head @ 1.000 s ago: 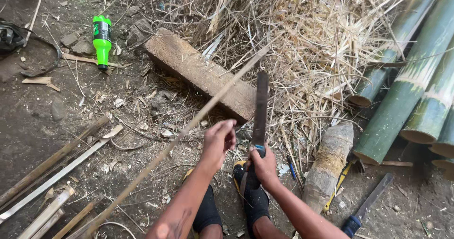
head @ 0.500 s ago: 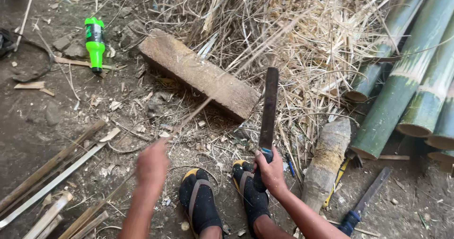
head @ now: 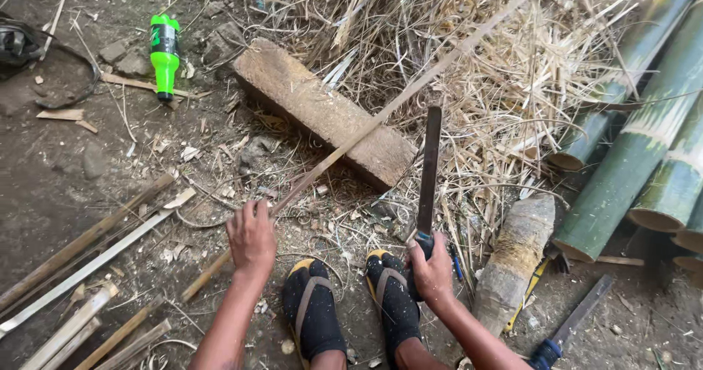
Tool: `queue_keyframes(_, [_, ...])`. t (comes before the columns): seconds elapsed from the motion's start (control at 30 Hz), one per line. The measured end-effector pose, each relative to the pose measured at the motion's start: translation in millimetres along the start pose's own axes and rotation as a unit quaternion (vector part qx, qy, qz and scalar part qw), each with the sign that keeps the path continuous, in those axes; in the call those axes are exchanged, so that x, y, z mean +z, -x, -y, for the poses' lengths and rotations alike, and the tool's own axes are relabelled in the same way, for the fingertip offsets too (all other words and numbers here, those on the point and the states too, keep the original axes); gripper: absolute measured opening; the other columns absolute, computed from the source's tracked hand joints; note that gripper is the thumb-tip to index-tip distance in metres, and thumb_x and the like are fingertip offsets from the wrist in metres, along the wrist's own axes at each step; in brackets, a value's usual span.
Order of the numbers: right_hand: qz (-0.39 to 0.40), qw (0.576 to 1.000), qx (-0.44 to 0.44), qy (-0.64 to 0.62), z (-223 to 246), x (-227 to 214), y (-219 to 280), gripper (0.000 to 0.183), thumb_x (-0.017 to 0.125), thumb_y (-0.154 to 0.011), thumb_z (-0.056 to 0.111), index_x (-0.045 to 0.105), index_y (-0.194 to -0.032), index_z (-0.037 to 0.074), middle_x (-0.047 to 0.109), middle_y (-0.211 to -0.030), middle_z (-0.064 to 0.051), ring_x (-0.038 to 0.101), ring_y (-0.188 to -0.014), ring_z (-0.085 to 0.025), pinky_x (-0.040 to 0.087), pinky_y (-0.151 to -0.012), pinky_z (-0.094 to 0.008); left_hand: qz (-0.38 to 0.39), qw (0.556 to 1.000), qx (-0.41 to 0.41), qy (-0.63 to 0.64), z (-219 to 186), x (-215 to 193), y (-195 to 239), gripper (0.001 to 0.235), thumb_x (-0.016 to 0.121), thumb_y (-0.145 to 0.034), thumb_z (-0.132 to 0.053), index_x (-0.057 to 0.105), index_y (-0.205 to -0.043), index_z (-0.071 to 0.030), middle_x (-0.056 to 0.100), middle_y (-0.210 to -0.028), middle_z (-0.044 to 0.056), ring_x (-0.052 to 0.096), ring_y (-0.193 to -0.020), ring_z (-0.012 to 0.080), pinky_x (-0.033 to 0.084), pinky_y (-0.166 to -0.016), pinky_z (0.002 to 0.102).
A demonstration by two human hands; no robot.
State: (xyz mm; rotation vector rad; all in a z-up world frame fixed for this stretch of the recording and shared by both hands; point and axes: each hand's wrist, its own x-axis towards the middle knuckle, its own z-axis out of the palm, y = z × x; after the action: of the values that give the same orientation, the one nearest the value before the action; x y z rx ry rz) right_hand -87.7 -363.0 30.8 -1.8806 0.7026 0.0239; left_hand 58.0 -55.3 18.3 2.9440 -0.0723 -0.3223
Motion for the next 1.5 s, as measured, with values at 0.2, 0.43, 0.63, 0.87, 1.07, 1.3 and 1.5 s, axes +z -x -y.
queue_keyframes(0.2, [-0.019, 0.986, -0.061, 0.152, 9.9, -8.0, -5.4, 0.055, 0.068, -0.087, 0.031, 0.046, -0.127, 0.000, 0.069, -0.089, -0.016, 0.071, -0.078, -0.028, 0.057, -0.072, -0.041, -0.225, 0.964, 0.113, 0.088, 2.1, 44.2, -7.0, 0.035, 0.068, -0.078, 0.006, 0.067, -0.113, 0.004, 0.069, -0.091, 0.013, 0.066, -0.074, 0.0211, 0.056, -0.056, 0.027])
queue_keyframes(0.43, [-0.006, 0.934, -0.103, 0.343, 22.5, -17.6, -17.2, 0.058, 0.073, -0.080, 0.030, 0.050, -0.125, 0.001, 0.065, -0.111, -0.025, 0.067, -0.096, -0.039, 0.055, -0.080, -0.049, -0.073, 0.966, 0.201, 0.145, -11.4, 39.6, 17.5, 0.023, 0.067, -0.088, -0.012, 0.067, -0.100, 0.007, 0.064, -0.070, 0.011, 0.054, -0.047, 0.0154, 0.045, -0.033, 0.027])
queue_keyframes(0.63, [0.040, 0.882, 0.048, 0.468, 63.3, -41.4, -46.1, 0.047, 0.055, -0.097, 0.047, 0.054, -0.114, 0.003, 0.069, -0.098, -0.019, 0.071, -0.084, -0.033, 0.058, -0.079, -0.049, 0.040, 0.972, 0.173, 0.153, -46.0, 51.4, 1.7, 0.019, 0.047, -0.106, -0.004, 0.064, -0.102, 0.005, 0.061, -0.068, 0.012, 0.053, -0.045, 0.0160, 0.042, -0.032, 0.028])
queue_keyframes(0.87, [0.189, 0.877, 0.040, 0.441, 98.2, -38.0, -30.9, 0.057, 0.040, -0.099, 0.059, 0.057, -0.112, 0.006, 0.072, -0.077, -0.016, 0.072, -0.064, -0.028, 0.060, -0.064, -0.046, 0.125, 0.988, 0.089, 0.029, -81.3, 44.9, -8.2, 0.018, 0.042, -0.102, -0.005, 0.058, -0.102, 0.002, 0.060, -0.066, 0.012, 0.054, -0.047, 0.0168, 0.045, -0.037, 0.030])
queue_keyframes(1.07, [0.224, 0.841, 0.019, 0.492, 92.5, -33.9, -20.4, 0.058, 0.038, -0.100, 0.060, 0.059, -0.113, 0.008, 0.069, -0.073, -0.011, 0.067, -0.060, -0.024, 0.060, -0.057, -0.042, 0.174, 0.976, 0.118, 0.056, -68.3, 46.9, -2.6, 0.021, 0.042, -0.100, -0.009, 0.061, -0.099, -0.001, 0.061, -0.063, 0.010, 0.054, -0.045, 0.0182, 0.049, -0.043, 0.036])
queue_keyframes(1.3, [0.200, 0.854, -0.007, 0.480, 70.4, -30.3, -17.0, 0.060, 0.036, -0.100, 0.062, 0.062, -0.106, 0.008, 0.069, -0.073, -0.008, 0.064, -0.055, -0.018, 0.060, -0.051, -0.039, 0.164, 0.979, 0.083, 0.092, -75.1, 43.4, 2.9, 0.025, 0.037, -0.103, -0.011, 0.059, -0.100, 0.001, 0.065, -0.061, 0.015, 0.062, -0.048, 0.0225, 0.050, -0.042, 0.039])
queue_keyframes(1.5, [0.194, 0.851, -0.038, 0.487, 70.4, -38.6, -38.5, 0.056, 0.038, -0.098, 0.062, 0.062, -0.111, 0.013, 0.074, -0.081, -0.012, 0.070, -0.063, -0.023, 0.059, -0.058, -0.042, 0.134, 0.982, 0.103, 0.088, -56.2, 27.8, 3.8, 0.024, 0.051, -0.095, -0.020, 0.062, -0.098, 0.000, 0.064, -0.058, 0.015, 0.062, -0.046, 0.0241, 0.053, -0.044, 0.043])
